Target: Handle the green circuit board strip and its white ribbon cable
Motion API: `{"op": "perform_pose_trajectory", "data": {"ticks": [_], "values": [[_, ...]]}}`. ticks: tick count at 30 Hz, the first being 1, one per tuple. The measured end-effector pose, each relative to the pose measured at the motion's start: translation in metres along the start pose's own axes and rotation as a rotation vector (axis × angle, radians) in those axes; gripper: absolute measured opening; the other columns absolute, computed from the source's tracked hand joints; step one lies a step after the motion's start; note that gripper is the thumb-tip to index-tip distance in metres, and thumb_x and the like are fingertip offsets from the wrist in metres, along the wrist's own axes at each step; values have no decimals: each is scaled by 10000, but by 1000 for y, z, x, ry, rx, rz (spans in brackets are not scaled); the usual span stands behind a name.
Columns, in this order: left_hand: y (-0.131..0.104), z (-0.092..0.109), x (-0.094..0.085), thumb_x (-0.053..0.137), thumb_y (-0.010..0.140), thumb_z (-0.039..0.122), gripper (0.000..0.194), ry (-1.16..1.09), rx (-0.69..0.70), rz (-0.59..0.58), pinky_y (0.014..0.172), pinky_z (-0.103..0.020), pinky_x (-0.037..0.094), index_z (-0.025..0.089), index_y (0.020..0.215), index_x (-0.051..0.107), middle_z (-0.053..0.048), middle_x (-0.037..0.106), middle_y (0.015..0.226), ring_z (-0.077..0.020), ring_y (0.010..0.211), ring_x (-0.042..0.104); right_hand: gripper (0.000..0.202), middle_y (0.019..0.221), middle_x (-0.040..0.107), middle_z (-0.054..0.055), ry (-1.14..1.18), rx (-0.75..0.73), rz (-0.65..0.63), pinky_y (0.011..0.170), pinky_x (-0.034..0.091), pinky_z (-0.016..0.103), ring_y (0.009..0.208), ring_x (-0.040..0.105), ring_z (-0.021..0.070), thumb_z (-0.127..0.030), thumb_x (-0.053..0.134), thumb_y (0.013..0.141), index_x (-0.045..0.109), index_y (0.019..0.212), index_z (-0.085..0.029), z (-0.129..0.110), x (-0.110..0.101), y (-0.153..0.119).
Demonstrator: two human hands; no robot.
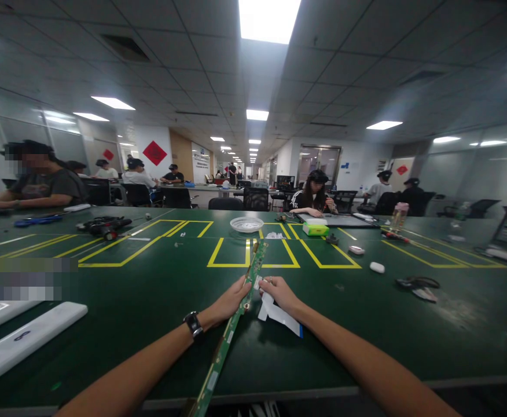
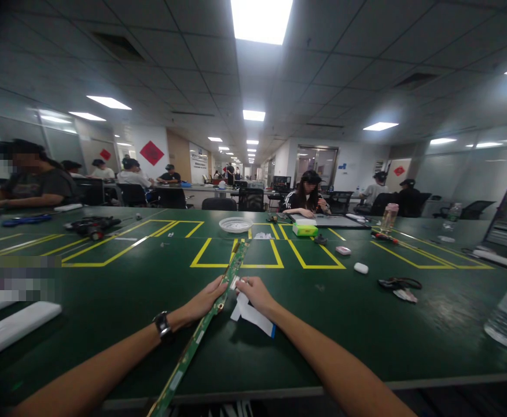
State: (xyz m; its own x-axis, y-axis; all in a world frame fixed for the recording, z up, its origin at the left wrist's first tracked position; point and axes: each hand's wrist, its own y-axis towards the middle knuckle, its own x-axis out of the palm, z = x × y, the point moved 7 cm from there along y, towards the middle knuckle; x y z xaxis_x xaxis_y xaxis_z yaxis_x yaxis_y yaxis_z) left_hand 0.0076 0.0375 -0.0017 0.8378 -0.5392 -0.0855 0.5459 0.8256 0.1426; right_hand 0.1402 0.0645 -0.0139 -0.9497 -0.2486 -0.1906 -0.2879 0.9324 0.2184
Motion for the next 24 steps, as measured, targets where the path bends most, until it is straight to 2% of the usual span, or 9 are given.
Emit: {"op": "perform_pose_trajectory", "data": {"ticks": [5, 9, 12, 15, 18, 24], "values": [[-4, 1, 0, 462, 887, 548, 572, 43, -4, -63, 609, -229, 441, 219, 1353, 424, -47, 593, 967, -137, 717, 515, 425, 554, 512, -39, 10, -4, -72, 512, 304, 222, 506, 415, 90, -550, 615, 768, 577, 651, -143, -6, 5, -4], [-5, 5, -3, 479, 886, 529, 568, 89, 41, -69, 794, -289, 462, 199, 1348, 453, -63, 620, 998, -193, 883, 559, 448, 563, 500, -42, 15, -15, -121, 523, 301, 224, 513, 402, 87, -573, 603, 777, 572, 660, -142, -7, 6, -6], [-3, 9, -4, 464, 899, 515, 546, 155, 100, -77, 987, -334, 383, 198, 1343, 464, -72, 593, 1171, -226, 1102, 512, 461, 573, 495, -38, -19, -38, -139, 528, 304, 223, 522, 407, 89, -581, 581, 794, 571, 665, -139, -11, 7, -6], [-1, 11, -3, 413, 926, 501, 524, 232, 128, -101, 1087, -347, 285, 205, 1356, 443, -59, 503, 1340, -222, 1236, 432, 480, 578, 491, -34, -74, -63, -146, 528, 306, 223, 529, 404, 93, -596, 557, 806, 570, 667, -136, -16, 6, -6], [2, 13, -3, 385, 939, 489, 508, 272, 138, -116, 1098, -342, 273, 195, 1348, 447, -58, 493, 1361, -214, 1239, 437, 480, 587, 491, -34, -102, -90, -170, 535, 306, 223, 539, 401, 95, -598, 540, 819, 572, 684, -138, -19, 5, -6], [7, 11, -4, 398, 933, 458, 452, 299, 126, -139, 987, -324, 380, 165, 1253, 524, -53, 601, 1204, -215, 1112, 523, 449, 631, 534, -21, -144, -101, -162, 571, 341, 231, 577, 442, 109, -569, 538, 832, 590, 710, -140, -15, 3, -4]]}}
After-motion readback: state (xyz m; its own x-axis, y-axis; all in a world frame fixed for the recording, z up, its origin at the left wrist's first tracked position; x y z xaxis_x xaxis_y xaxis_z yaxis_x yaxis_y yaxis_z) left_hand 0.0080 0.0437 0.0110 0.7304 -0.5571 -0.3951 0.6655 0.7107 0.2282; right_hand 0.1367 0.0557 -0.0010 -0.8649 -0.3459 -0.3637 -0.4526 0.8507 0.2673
